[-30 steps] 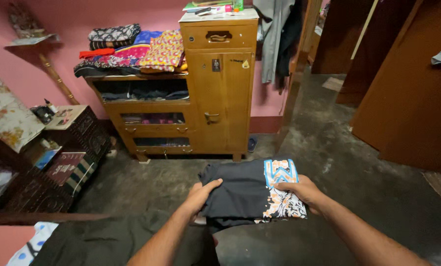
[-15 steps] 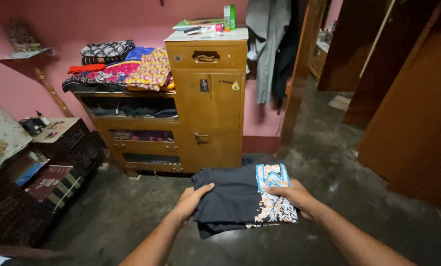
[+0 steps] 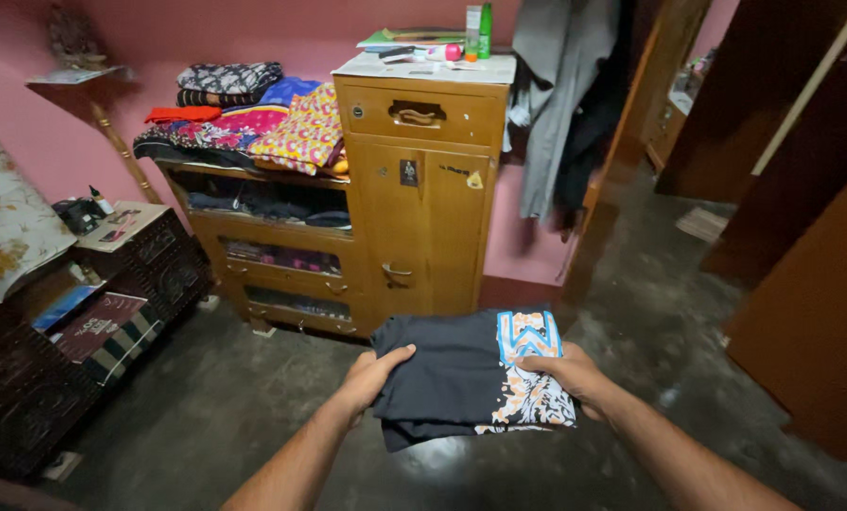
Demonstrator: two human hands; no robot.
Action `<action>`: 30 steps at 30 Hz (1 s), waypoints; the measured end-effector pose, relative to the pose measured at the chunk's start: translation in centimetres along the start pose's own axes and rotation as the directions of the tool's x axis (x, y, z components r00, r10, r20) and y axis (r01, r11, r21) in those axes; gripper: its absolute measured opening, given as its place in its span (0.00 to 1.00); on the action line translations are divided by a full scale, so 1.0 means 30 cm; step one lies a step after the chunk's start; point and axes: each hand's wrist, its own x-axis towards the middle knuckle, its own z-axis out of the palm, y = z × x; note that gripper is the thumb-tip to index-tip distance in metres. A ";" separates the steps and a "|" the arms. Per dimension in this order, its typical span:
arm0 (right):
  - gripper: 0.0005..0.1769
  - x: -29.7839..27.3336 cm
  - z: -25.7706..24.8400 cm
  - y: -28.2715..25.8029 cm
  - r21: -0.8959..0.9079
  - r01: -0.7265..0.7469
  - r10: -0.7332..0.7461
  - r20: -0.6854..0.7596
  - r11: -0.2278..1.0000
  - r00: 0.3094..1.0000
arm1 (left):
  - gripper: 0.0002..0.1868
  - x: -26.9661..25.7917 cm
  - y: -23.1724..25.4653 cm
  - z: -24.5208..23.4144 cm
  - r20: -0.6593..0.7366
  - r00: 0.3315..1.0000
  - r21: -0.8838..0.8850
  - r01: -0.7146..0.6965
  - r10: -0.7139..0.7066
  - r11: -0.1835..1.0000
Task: The person folds a black shirt with a tiger graphic on a bed, smooths it out, and then carries it across the room to place it on a stack of other garments.
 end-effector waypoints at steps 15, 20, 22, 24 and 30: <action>0.17 0.669 0.225 -0.291 -0.067 -0.002 0.006 0.064 0.998 0.998 | 0.31 0.527 0.260 -0.367 -0.014 0.995 -0.029 -0.095 0.094 0.995; 0.16 0.856 0.334 -0.400 0.016 -0.018 0.016 0.131 1.000 0.991 | 0.33 0.645 0.331 -0.503 -0.090 0.995 0.000 -0.045 0.045 0.999; 0.16 0.947 0.378 -0.438 -0.015 0.003 0.000 0.164 1.000 0.987 | 0.32 0.693 0.351 -0.550 -0.090 0.994 -0.098 -0.074 0.065 0.992; 0.16 1.039 0.416 -0.461 -0.049 0.018 -0.007 0.204 0.999 0.979 | 0.32 0.742 0.362 -0.597 -0.109 0.990 -0.117 -0.106 0.093 0.987; 0.15 1.320 0.533 -0.587 -0.067 0.084 -0.057 0.327 0.994 0.943 | 0.31 0.869 0.413 -0.733 -0.235 0.970 -0.182 -0.106 0.061 0.978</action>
